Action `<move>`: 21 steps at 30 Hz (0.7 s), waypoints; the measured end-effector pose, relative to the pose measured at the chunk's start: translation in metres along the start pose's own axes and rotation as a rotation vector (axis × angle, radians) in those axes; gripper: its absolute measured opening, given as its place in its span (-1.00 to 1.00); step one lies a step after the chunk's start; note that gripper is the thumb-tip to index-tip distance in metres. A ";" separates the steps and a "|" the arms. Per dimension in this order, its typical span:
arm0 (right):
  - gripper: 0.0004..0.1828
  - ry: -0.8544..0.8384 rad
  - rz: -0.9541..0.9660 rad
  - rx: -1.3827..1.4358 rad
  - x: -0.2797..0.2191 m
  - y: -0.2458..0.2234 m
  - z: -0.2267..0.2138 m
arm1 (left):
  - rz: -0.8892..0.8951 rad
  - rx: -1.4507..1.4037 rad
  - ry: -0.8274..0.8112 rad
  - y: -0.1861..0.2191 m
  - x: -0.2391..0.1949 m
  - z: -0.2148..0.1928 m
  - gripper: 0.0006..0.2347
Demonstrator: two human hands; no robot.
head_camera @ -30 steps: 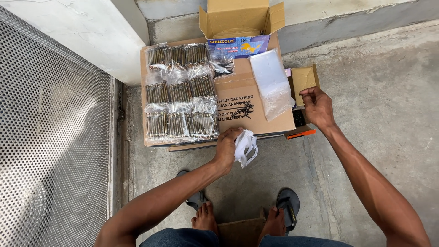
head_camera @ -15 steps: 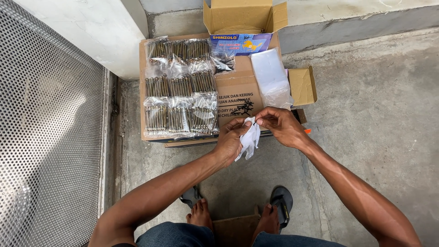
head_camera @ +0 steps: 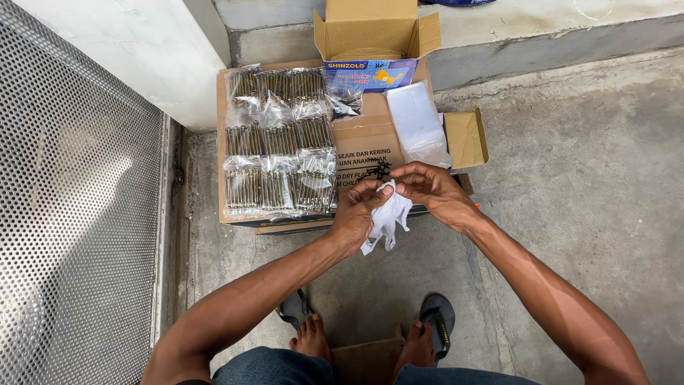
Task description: The person sits on the floor and repeatedly wipes small metal parts with a white cloth. They pick up each part, wipe it, and place it into a small cardboard box next to a larger box containing packaged parts.
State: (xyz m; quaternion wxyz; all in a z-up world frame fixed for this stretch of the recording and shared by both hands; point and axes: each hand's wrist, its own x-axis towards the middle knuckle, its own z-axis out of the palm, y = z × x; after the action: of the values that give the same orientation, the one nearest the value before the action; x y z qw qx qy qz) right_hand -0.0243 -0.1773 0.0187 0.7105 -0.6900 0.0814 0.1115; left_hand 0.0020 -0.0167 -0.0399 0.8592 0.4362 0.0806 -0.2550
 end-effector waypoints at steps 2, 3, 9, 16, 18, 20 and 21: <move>-0.80 -0.025 0.008 -0.023 0.001 0.000 -0.005 | 0.001 0.009 -0.001 0.002 -0.002 0.002 -0.89; -0.86 -0.053 0.019 -0.049 0.002 0.000 -0.007 | 0.002 0.014 0.001 0.003 -0.004 0.002 -0.89; -0.92 -0.098 0.013 -0.078 -0.001 0.003 -0.007 | 0.011 0.075 -0.022 0.004 -0.006 0.001 -0.93; -0.89 -0.044 -0.004 -0.083 -0.001 0.016 -0.006 | 0.046 0.048 -0.031 0.005 -0.010 0.008 -0.88; -0.87 -0.029 -0.017 -0.106 -0.001 0.017 -0.004 | 0.055 0.066 -0.036 0.009 -0.013 0.007 -0.89; -0.89 -0.042 -0.034 -0.089 0.000 0.016 -0.005 | 0.064 0.081 -0.039 0.007 -0.011 0.004 -0.92; -0.92 -0.055 -0.051 -0.071 0.000 0.016 -0.005 | 0.073 0.097 -0.043 0.006 -0.011 0.003 -0.95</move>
State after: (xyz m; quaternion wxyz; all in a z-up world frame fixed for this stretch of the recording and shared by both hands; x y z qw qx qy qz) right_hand -0.0285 -0.1815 0.0028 0.6900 -0.7135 0.0402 0.1151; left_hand -0.0043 -0.0117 -0.0298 0.8472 0.4745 0.0337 -0.2366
